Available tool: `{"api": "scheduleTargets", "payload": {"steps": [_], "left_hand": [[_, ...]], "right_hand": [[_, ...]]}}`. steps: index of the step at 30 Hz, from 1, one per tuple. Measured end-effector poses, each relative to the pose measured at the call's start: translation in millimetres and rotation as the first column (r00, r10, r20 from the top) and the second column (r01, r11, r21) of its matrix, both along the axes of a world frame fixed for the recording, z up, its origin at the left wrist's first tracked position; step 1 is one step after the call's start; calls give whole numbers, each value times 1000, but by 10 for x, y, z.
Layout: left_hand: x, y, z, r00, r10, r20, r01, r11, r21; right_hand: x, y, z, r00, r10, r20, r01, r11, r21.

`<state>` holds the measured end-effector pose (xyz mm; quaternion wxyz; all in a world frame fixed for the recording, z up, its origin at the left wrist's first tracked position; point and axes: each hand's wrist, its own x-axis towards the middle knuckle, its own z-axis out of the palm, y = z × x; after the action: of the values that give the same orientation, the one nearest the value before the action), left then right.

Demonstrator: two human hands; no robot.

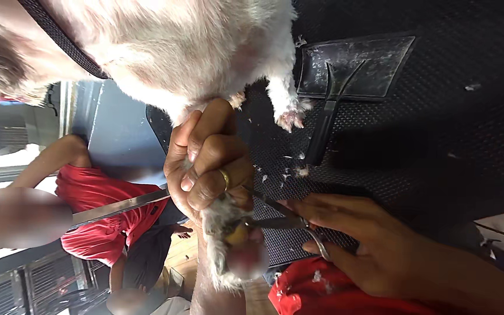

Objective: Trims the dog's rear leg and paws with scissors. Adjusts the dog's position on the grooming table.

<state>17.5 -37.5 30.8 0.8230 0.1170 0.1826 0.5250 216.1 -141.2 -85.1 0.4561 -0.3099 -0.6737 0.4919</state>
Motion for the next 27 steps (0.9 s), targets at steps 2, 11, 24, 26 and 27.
{"api": "scheduleTargets", "payload": {"steps": [2, 11, 24, 26, 27], "left_hand": [[168, -187, 94, 981, 150, -123, -121, 969, 217], [178, -193, 22, 989, 67, 131, -96, 969, 227], [230, -64, 100, 983, 16, 182, -38, 992, 117], [244, 54, 110, 967, 25, 253, -39, 998, 52], [221, 115, 123, 969, -23, 247, 13, 999, 40]], "right_hand": [[-69, -39, -24, 1000, 6, -24, -6, 1000, -26], [-139, -70, -26, 999, 2, -48, -3, 1000, -15], [-167, -46, 8, 997, 19, -72, -22, 999, -39], [-171, -42, 17, 997, 20, -77, -24, 999, -43], [-173, -40, 18, 996, 22, -83, -25, 999, -42]]}}
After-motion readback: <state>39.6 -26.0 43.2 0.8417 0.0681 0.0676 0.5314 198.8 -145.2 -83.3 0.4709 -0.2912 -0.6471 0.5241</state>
